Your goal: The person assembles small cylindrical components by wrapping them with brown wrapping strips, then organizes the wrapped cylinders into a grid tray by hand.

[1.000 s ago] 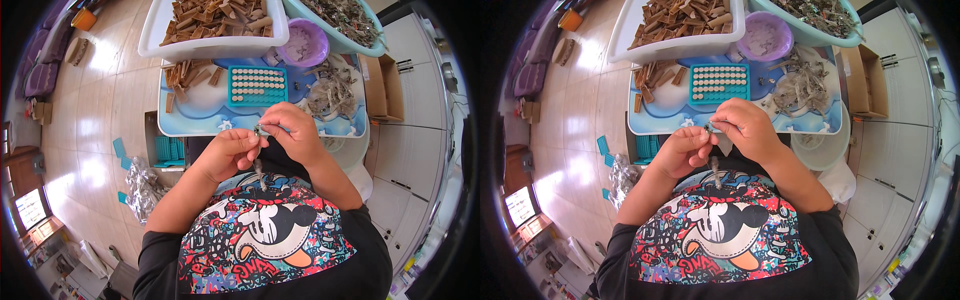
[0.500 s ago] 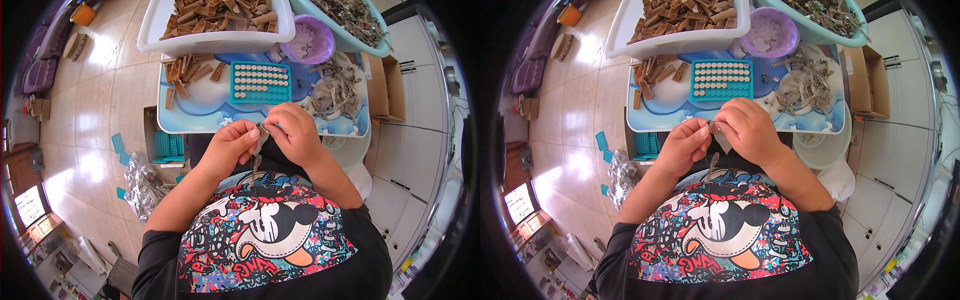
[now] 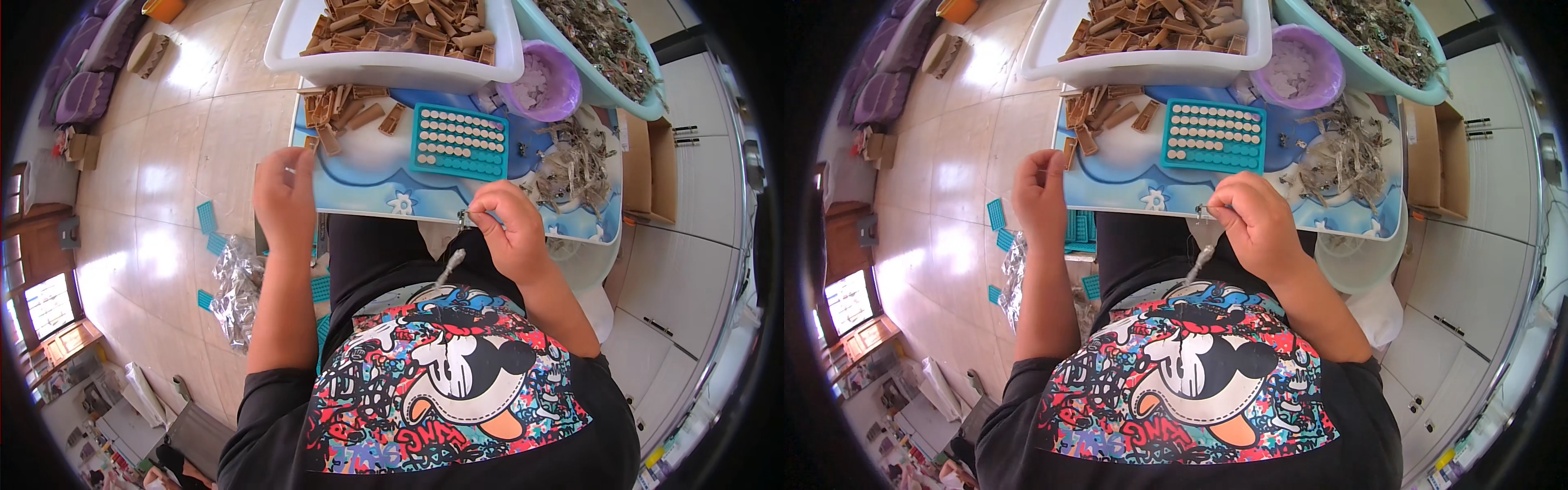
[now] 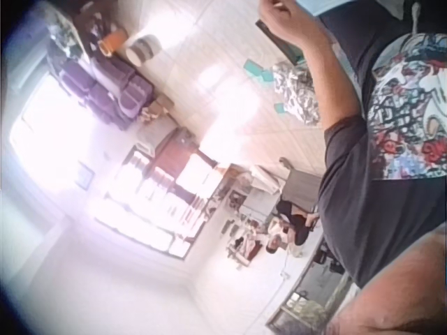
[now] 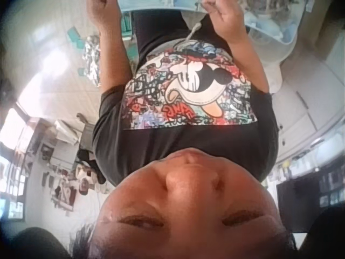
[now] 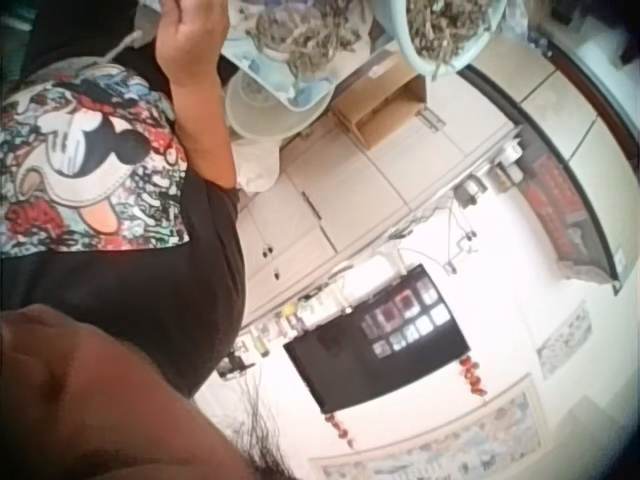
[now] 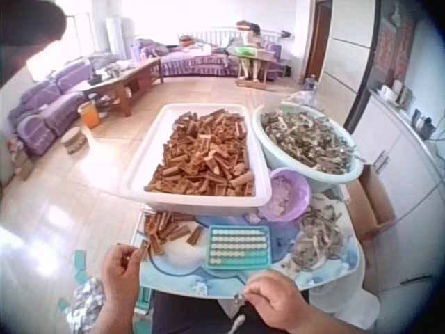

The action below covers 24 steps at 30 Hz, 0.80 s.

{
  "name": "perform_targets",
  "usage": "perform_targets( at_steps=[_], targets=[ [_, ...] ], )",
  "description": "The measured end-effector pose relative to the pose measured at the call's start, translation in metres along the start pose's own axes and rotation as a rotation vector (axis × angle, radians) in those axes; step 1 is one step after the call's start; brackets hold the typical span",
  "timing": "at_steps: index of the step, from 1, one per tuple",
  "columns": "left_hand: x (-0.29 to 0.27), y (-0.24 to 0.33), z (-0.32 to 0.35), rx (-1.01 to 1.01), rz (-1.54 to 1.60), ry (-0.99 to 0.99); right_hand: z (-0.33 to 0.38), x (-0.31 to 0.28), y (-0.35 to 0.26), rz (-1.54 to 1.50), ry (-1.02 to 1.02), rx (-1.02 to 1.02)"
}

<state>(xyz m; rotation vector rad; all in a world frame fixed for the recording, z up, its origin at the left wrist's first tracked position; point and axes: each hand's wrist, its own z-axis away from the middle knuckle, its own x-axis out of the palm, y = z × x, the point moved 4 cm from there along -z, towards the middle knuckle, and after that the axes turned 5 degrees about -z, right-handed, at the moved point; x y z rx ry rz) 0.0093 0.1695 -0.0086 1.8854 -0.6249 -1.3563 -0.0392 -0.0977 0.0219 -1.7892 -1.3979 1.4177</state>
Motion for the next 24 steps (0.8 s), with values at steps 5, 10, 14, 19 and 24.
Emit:
perform_targets(
  at_steps=[5,10,14,19,24],
  targets=[
    [0.003,0.026,-0.013,0.48,-0.447,-0.052,-0.001,0.01,-0.002,-0.057,-0.062,0.008],
    [0.034,0.064,-0.011,0.668,-0.403,-0.148,-0.002,0.009,-0.005,-0.031,-0.05,-0.014],
    [0.071,0.058,-0.018,0.702,-0.599,-0.174,-0.004,0.009,-0.01,-0.024,-0.043,-0.03],
    [0.056,0.066,-0.013,0.687,-0.597,-0.111,-0.006,0.001,-0.01,-0.002,0.016,-0.06],
    [0.026,0.083,0.014,0.527,0.105,-0.649,-0.011,0.005,-0.008,-0.015,0.071,-0.105]
  ],
)
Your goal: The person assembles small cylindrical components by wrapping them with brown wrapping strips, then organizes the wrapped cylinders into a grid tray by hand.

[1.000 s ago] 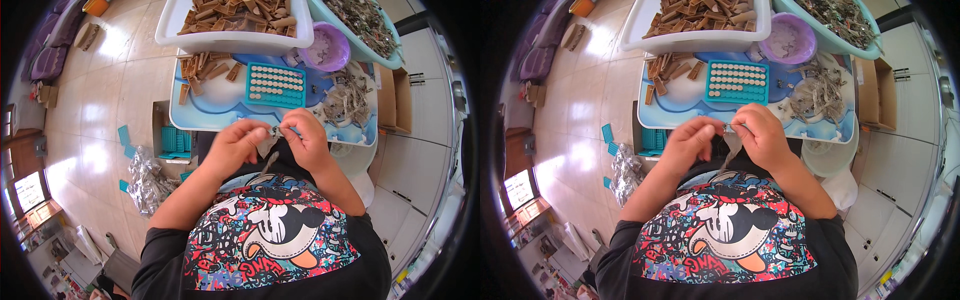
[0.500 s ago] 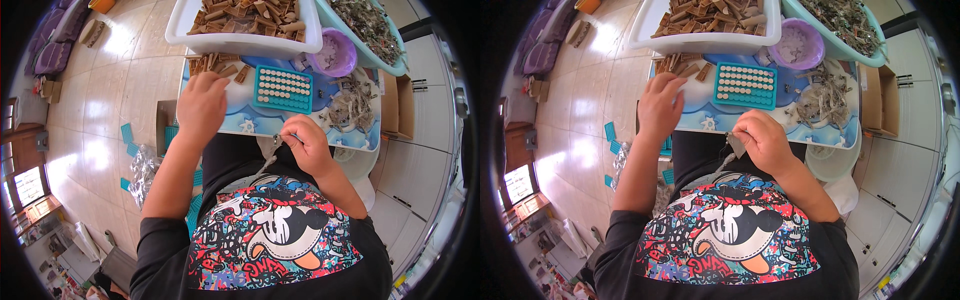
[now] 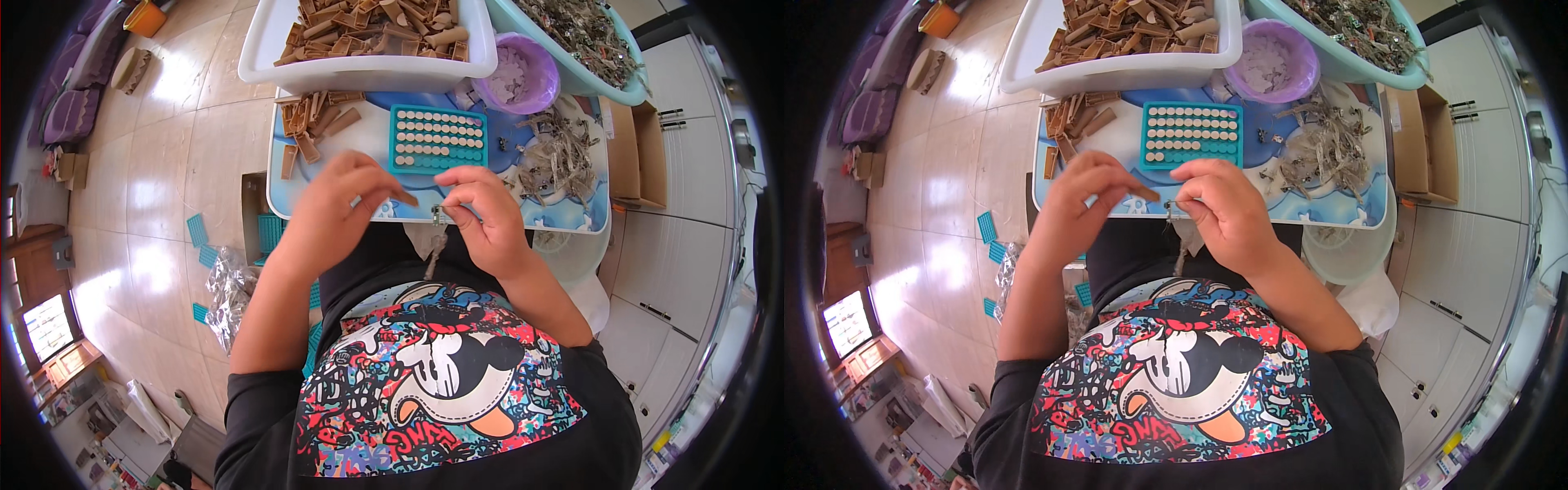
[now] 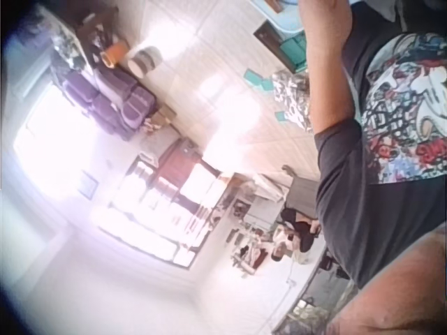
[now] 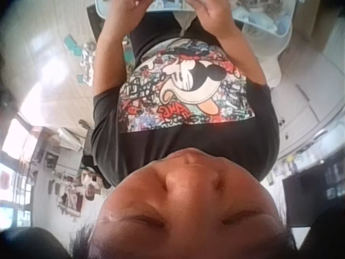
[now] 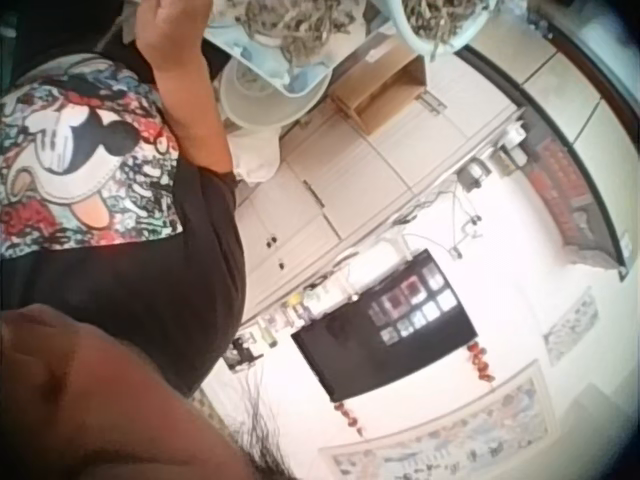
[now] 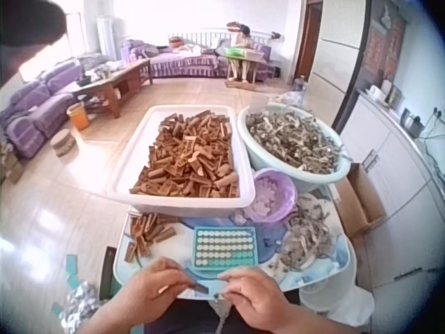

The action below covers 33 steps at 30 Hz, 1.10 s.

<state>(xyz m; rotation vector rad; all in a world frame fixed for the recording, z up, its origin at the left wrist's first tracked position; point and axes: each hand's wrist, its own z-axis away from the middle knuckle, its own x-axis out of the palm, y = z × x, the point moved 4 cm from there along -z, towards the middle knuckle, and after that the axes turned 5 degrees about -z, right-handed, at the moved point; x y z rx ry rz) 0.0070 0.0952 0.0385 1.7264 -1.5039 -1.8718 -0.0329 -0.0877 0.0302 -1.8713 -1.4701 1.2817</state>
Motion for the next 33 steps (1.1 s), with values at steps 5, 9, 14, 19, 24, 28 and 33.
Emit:
perform_targets(
  at_steps=[5,9,14,19,24,28,33],
  targets=[
    [0.044,-0.012,0.017,-0.416,0.942,0.033,0.007,0.012,0.0,-0.09,-0.085,0.061],
    [0.07,-0.021,0.027,-0.75,1.296,0.087,0.013,0.015,0.002,-0.078,-0.069,0.079],
    [0.077,-0.027,0.03,-0.8,1.494,0.048,0.012,0.012,0.003,-0.007,-0.111,0.021],
    [0.074,-0.018,0.025,-0.675,1.543,0.022,0.007,0.005,0.009,-0.186,-0.063,0.186],
    [0.076,-0.016,0.026,-0.614,1.604,-0.015,0.003,0.006,0.006,-0.019,-0.003,0.113],
    [0.076,-0.016,0.029,-0.63,1.559,-0.04,0.002,0.006,0.003,0.053,0.026,0.093],
    [0.075,-0.012,0.029,-0.647,1.552,-0.013,0.0,0.007,0.0,0.133,-0.004,0.045]
  ],
)
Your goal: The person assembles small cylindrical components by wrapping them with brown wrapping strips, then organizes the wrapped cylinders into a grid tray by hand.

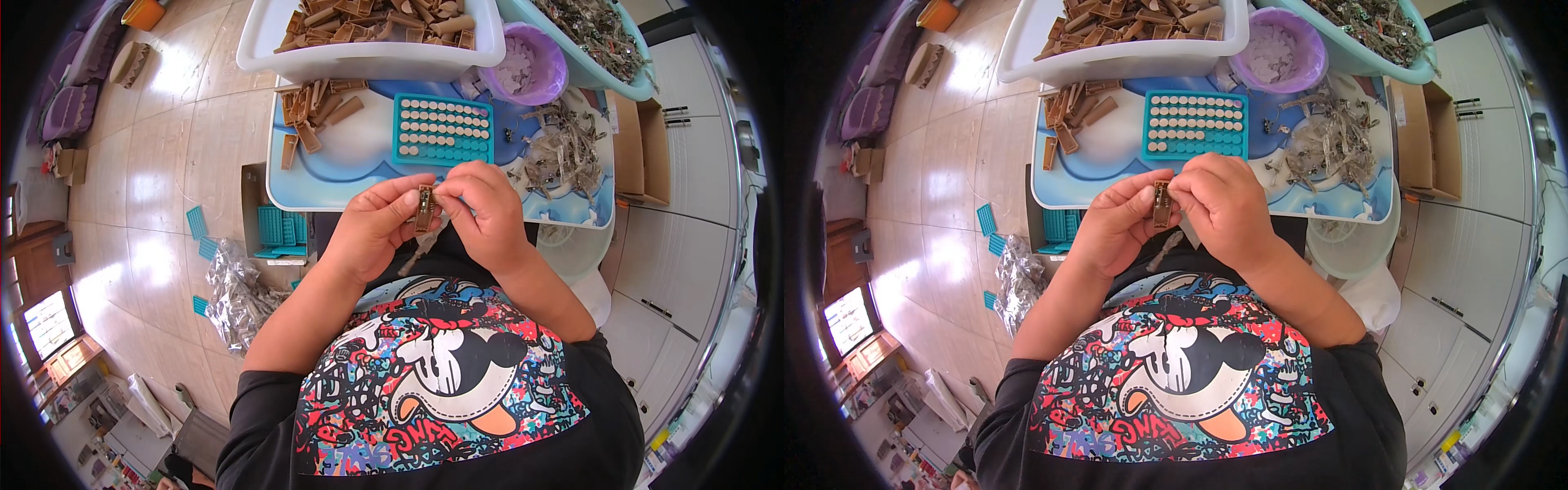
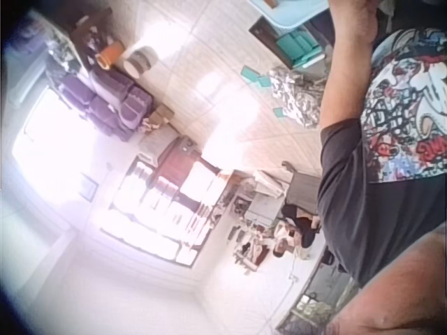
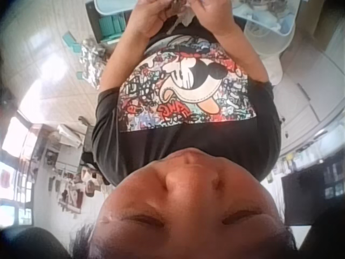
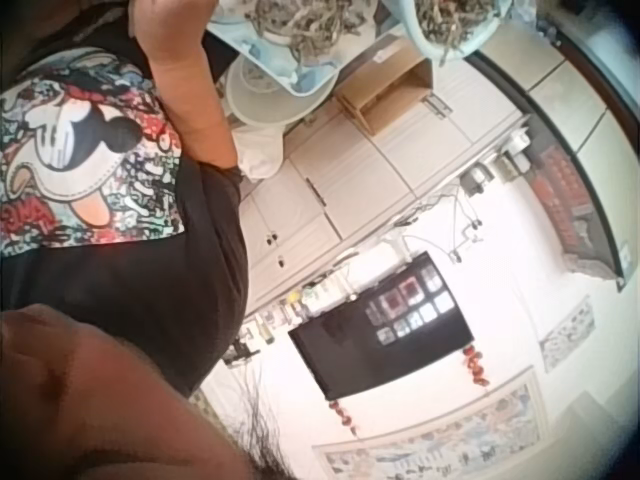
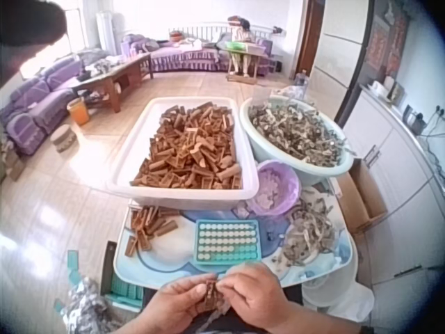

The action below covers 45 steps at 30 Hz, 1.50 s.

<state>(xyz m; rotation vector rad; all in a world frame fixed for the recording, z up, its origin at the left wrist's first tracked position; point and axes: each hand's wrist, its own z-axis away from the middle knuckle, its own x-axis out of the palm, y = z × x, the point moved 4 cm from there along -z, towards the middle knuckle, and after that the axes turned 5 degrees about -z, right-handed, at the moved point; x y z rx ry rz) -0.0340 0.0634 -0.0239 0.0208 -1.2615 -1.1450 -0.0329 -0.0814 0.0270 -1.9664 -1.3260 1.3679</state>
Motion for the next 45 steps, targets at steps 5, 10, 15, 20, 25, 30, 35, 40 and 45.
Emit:
perform_targets(
  at_steps=[5,10,15,20,25,30,35,40,45],
  targets=[
    [0.001,0.001,0.001,0.021,-0.076,0.075,-0.002,0.0,-0.004,0.11,-0.041,-0.073],
    [0.005,0.006,0.003,0.017,-0.192,0.12,-0.005,-0.001,-0.008,0.176,-0.045,-0.109],
    [0.004,0.005,0.003,0.033,-0.234,0.138,-0.002,0.002,-0.003,0.094,-0.046,-0.045],
    [-0.001,0.002,0.001,0.094,-0.181,0.193,-0.001,0.0,-0.007,0.12,0.012,-0.082],
    [0.007,0.008,-0.001,0.259,-0.17,0.296,0.007,0.011,-0.012,0.12,-0.054,0.139],
    [0.006,0.01,0.0,0.289,-0.183,0.323,0.015,0.018,-0.007,-0.051,-0.055,0.166],
    [0.005,0.009,0.0,0.281,-0.172,0.317,0.018,0.016,-0.004,-0.156,0.019,0.165],
    [0.004,0.008,0.001,0.266,-0.164,0.303,0.014,0.017,-0.009,-0.038,-0.052,0.047],
    [0.003,0.006,0.002,0.25,-0.157,0.298,0.016,0.022,-0.008,-0.016,-0.122,0.038]
  ],
)
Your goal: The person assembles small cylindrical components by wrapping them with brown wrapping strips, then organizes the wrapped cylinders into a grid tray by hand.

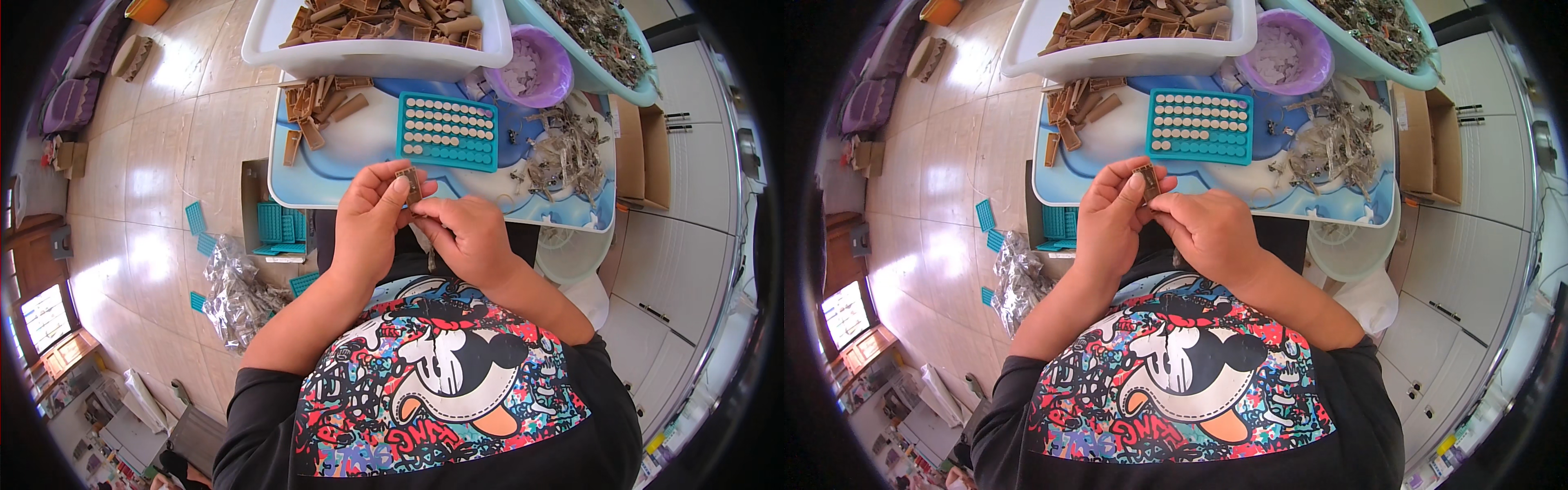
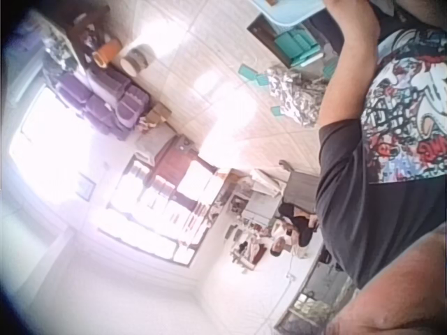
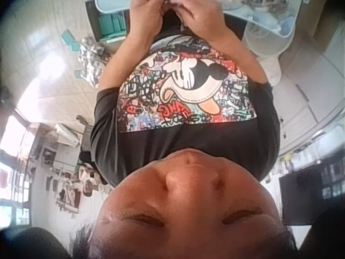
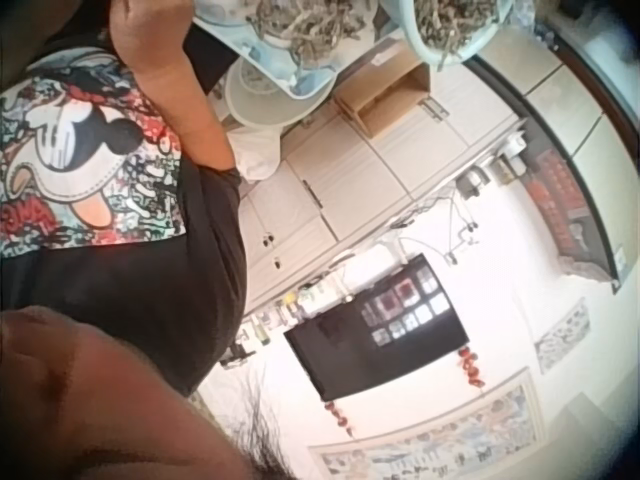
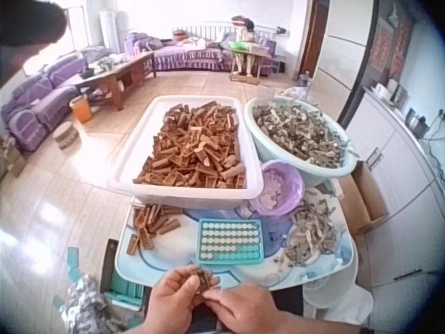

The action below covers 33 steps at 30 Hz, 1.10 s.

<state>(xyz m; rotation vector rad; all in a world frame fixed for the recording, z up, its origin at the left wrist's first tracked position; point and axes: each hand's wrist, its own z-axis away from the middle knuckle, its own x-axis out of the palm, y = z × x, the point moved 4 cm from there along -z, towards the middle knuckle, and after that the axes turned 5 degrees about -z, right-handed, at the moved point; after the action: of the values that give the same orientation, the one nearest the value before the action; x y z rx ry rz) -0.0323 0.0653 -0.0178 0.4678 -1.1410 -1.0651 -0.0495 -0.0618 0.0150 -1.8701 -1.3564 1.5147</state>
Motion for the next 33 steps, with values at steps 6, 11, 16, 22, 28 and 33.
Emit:
perform_targets(
  at_steps=[6,11,16,22,28,33],
  targets=[
    [-0.003,-0.005,-0.003,-0.061,0.003,0.024,-0.002,0.0,0.004,-0.04,-0.019,0.038],
    [-0.005,-0.01,-0.004,-0.11,0.015,-0.009,-0.004,-0.003,0.009,0.053,0.092,-0.028],
    [-0.009,-0.016,-0.009,-0.138,0.019,0.022,-0.007,-0.001,0.015,0.056,0.004,-0.016],
    [-0.017,-0.023,-0.017,-0.157,0.053,0.044,-0.033,-0.029,0.051,0.248,0.246,0.022],
    [-0.015,-0.019,-0.02,-0.184,0.056,0.046,-0.036,-0.026,0.063,0.455,0.17,-0.067],
    [-0.015,-0.021,-0.021,-0.193,0.062,0.052,-0.034,-0.023,0.06,0.36,0.186,-0.012]
  ],
)
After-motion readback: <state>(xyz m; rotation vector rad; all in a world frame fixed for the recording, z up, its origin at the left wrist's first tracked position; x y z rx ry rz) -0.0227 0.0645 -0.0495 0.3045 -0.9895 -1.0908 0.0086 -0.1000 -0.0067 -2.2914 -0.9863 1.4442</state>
